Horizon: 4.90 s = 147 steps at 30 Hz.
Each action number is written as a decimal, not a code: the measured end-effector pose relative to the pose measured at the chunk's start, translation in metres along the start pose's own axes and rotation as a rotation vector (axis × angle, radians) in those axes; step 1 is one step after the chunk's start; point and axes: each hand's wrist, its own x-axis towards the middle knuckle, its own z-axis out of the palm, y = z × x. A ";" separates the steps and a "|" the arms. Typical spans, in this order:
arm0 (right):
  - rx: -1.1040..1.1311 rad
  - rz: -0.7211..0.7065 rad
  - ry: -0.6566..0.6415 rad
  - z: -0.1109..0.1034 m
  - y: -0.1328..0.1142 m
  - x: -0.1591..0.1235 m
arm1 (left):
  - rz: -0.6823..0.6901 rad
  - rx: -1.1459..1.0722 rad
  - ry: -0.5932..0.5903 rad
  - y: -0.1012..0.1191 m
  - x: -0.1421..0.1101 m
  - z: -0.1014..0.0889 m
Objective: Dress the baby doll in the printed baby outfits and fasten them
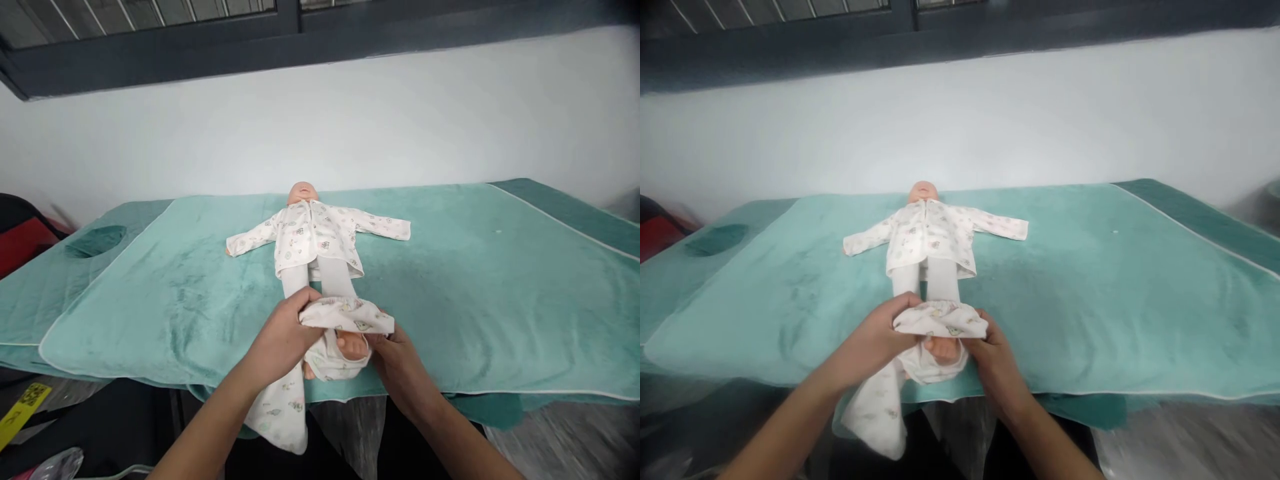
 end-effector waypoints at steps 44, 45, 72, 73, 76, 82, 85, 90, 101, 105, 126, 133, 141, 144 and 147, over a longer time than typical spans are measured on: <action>-0.892 -0.161 -0.493 0.042 -0.107 0.066 | 0.171 -0.702 0.104 0.001 0.033 -0.014; -0.939 -0.188 -0.486 0.048 -0.104 0.068 | 0.172 -0.688 0.119 0.002 0.033 -0.012; -0.807 0.113 -0.630 0.060 -0.073 0.095 | -0.038 -0.723 0.347 -0.046 0.035 -0.022; -0.731 0.142 -0.612 0.059 -0.071 0.095 | -0.050 -0.706 0.326 -0.047 0.033 -0.022; -0.382 0.228 -0.525 0.058 -0.065 0.098 | -0.037 -0.643 0.194 -0.049 0.023 -0.026; -0.216 0.292 -0.474 0.060 -0.061 0.099 | -0.036 -0.643 0.032 -0.051 0.019 -0.029; -0.350 0.298 -0.494 0.061 -0.064 0.099 | -0.002 -0.822 0.225 -0.051 0.027 -0.023; -0.708 0.313 -0.666 0.063 -0.068 0.099 | -0.023 -0.961 0.244 -0.052 0.030 -0.018; -0.151 0.350 -0.567 0.064 -0.056 0.097 | -0.013 -0.781 0.201 -0.060 0.025 -0.017; -0.278 0.279 -0.519 0.063 -0.057 0.096 | 0.039 -0.792 0.068 -0.060 0.023 -0.019; -0.448 0.284 -0.575 0.066 -0.062 0.096 | -0.082 -0.745 0.442 -0.051 0.022 -0.012; -0.271 0.330 -0.598 0.060 -0.055 0.095 | -0.041 -0.816 0.361 -0.055 0.021 -0.009; -0.327 0.399 -0.805 0.058 -0.063 0.092 | -0.071 -0.932 0.334 -0.050 0.026 -0.009; -0.507 0.376 -0.845 0.060 -0.064 0.094 | -0.124 -0.907 0.321 -0.046 0.022 -0.010; -0.471 0.318 -0.672 0.060 -0.057 0.097 | -0.109 -0.797 0.240 -0.051 0.013 -0.016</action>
